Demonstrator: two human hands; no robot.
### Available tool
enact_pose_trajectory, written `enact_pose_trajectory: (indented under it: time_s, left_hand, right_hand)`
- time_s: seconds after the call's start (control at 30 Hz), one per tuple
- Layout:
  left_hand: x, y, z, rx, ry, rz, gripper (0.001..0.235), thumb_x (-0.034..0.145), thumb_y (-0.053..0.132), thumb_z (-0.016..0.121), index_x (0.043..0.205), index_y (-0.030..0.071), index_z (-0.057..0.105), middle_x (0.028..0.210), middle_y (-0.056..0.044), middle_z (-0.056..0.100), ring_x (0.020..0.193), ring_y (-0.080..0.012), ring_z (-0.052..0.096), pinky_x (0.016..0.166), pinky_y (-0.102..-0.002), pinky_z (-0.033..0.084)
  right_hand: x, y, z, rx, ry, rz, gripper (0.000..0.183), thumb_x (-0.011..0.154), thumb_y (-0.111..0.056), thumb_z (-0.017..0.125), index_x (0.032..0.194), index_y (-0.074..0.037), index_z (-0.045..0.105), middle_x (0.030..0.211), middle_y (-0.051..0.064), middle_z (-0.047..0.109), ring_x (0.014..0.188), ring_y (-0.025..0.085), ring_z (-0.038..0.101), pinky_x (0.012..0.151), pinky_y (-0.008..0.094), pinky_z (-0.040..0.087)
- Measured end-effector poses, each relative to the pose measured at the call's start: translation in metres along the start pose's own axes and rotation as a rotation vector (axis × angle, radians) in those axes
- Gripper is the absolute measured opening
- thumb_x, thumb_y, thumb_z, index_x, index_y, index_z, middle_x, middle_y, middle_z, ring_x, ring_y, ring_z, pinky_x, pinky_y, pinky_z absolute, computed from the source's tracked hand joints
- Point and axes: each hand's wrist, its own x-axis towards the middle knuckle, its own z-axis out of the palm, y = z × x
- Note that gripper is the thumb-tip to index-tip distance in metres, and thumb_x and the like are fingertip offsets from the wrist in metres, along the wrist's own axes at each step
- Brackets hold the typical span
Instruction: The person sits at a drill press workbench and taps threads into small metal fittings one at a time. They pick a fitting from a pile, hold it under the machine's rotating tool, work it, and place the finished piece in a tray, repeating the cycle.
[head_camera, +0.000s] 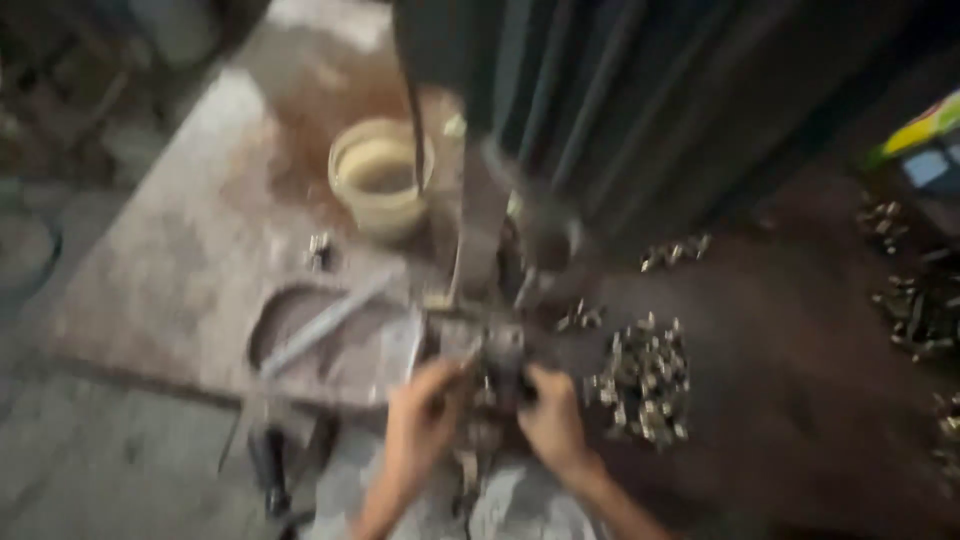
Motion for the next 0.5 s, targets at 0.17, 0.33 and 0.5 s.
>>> enact_pose_trajectory:
  time_s: [0.17,0.33,0.5]
  left_hand:
    - [-0.053,0.010,-0.027,0.003,0.079,-0.285,0.024,0.087,0.003,0.072,0.111,0.005,0.077,0.092,-0.006,0.079,0.082,-0.0102,0.071,0.070,-0.027,0.057]
    - [-0.031,0.044,-0.049,0.088,0.087,-0.367,0.022,0.087,0.005,0.072,0.108,0.006,0.077,0.094,-0.004,0.080,0.080,-0.0105,0.073,0.065,-0.027,0.058]
    - [-0.017,0.053,-0.029,0.062,-0.008,-0.224,0.026,0.086,0.003,0.072,0.112,0.006,0.076,0.099,-0.005,0.076,0.082,-0.0142,0.076,0.067,-0.028,0.060]
  right_hand:
    - [0.010,-0.025,-0.046,0.351,0.001,0.175,0.039,0.071,0.006,0.061,0.109,0.002,0.071,0.100,0.023,0.078,0.099,0.034,0.072,0.092,0.044,0.053]
    - [0.048,-0.051,-0.063,0.180,-0.105,0.069,0.057,0.066,0.012,0.054,0.120,0.001,0.069,0.109,0.022,0.075,0.108,0.030,0.073,0.095,0.038,0.053]
    - [0.050,-0.054,-0.057,-0.147,-0.270,-0.267,0.061,0.069,0.011,0.063,0.128,-0.003,0.063,0.125,0.024,0.064,0.120,0.042,0.061,0.102,0.041,0.050]
